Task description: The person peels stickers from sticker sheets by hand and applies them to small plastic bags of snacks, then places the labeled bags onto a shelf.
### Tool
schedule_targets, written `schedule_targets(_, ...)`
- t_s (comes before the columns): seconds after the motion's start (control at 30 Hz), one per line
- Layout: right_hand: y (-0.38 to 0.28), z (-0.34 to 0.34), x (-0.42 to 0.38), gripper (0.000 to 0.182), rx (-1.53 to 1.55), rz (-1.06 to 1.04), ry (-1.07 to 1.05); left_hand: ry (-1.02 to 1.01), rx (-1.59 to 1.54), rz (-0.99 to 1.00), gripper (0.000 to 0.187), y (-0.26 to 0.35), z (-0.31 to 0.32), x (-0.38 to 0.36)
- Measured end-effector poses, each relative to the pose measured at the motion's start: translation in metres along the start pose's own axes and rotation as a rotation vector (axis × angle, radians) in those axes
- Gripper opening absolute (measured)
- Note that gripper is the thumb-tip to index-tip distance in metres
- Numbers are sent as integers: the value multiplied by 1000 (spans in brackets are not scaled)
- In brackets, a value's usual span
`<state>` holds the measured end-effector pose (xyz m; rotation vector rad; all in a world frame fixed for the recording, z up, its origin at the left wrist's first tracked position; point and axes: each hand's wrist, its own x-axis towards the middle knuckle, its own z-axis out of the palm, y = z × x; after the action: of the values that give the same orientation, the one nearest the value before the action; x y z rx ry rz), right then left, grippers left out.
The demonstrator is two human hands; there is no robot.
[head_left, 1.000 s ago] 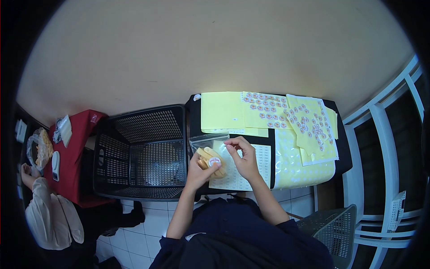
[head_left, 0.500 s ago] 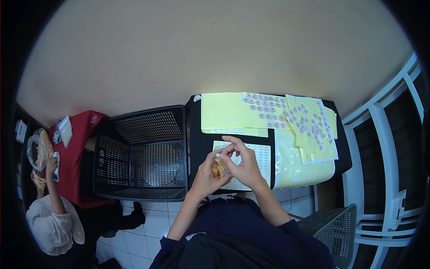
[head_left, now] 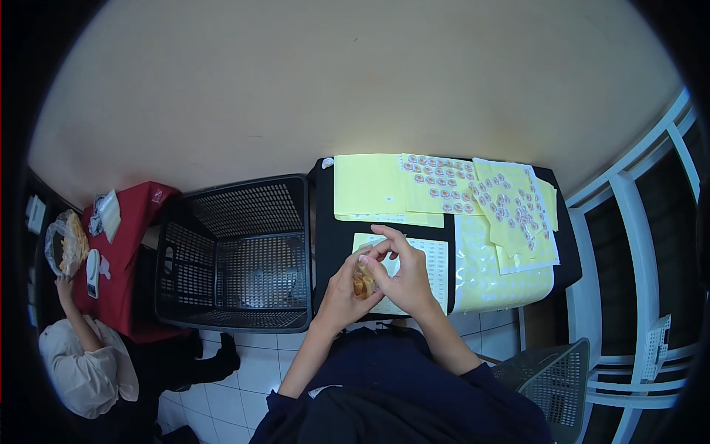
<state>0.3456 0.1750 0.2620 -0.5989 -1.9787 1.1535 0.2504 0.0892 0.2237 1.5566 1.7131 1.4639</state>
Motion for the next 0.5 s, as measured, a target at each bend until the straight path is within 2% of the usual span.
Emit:
schedule_targets(0.33, 1, 0, 3, 42, -95, -59, 7, 78, 23, 72, 63, 0, 2, -1)
schedule_targets(0.47, 0, -2, 5, 43, -186, -109, 6, 69, 33, 64, 64, 0, 2, -2)
schedule_targets(0.5, 1, -4, 5, 43, -186, -109, 8, 45, -22, 4, 65, 1, 1, -3)
